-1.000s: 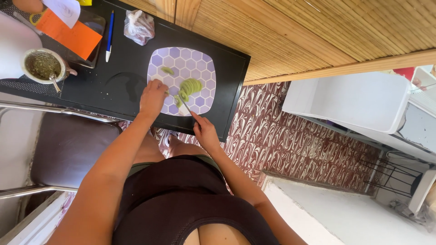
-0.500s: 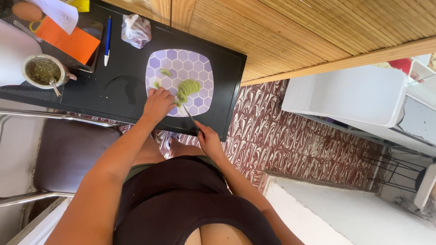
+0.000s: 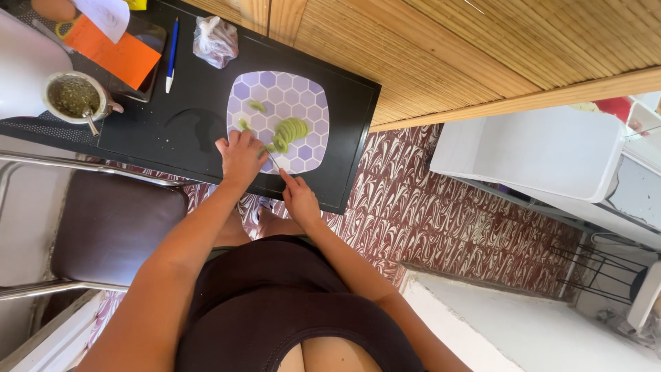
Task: The person peels a green kiwi fruit using a small knife over a patterned plate. After peeling, the person briefly walks outside to discard the peels into a bucket. The person then returns to the kitchen and slices the peeled kiwi into thin rounds on the plate.
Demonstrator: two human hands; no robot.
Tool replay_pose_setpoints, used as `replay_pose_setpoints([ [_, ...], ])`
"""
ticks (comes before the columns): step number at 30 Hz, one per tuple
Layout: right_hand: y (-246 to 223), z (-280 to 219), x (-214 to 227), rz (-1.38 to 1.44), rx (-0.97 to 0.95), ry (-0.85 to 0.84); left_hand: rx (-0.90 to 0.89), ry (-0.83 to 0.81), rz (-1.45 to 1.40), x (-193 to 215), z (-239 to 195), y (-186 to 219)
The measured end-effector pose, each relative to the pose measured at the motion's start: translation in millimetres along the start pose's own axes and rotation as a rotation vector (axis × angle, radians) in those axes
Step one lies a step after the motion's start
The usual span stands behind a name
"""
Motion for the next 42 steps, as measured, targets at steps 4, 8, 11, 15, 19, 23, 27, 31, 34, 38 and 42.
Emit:
replay_pose_setpoints([
  [4,9,2,-1,0.014,0.007,0.012,0.002,0.004,0.016,9,6,2],
  [8,16,-15,8,0.181,0.027,0.094,0.007,0.071,0.061,18,19,3],
  [11,11,-34,29,0.269,0.034,0.162,-0.043,0.093,0.010,30,22,8],
  [15,21,-59,45,0.309,0.032,0.247,-0.241,-0.087,-0.121,5,-11,3],
  [19,29,-69,47,0.320,0.005,0.304,-0.359,-0.061,-0.094,23,-11,10],
  [23,24,-71,47,0.346,0.014,0.313,-0.346,0.036,-0.004,28,20,11],
  [27,21,-68,43,0.351,0.026,0.307,-0.216,0.084,0.083,17,62,-4],
  [31,21,-66,39,0.350,0.032,0.305,-0.105,0.106,-0.010,26,73,-25],
  [34,12,-58,41,0.327,0.043,0.306,-0.011,-0.027,0.017,17,62,-35],
  [38,-3,-33,41,0.292,0.071,0.254,-0.007,-0.151,0.082,7,50,-37],
  [42,11,-11,8,0.244,0.078,0.189,0.042,-0.143,0.020,20,34,-23],
])
Point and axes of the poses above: each hand's wrist, its own z-axis towards the middle knuckle, its own x-axis out of the back of the hand, y = z × x, the point moved 2 cm from there along z, towards the middle knuckle, and after that the axes turned 15 degrees about x, right-handed, at the moved point
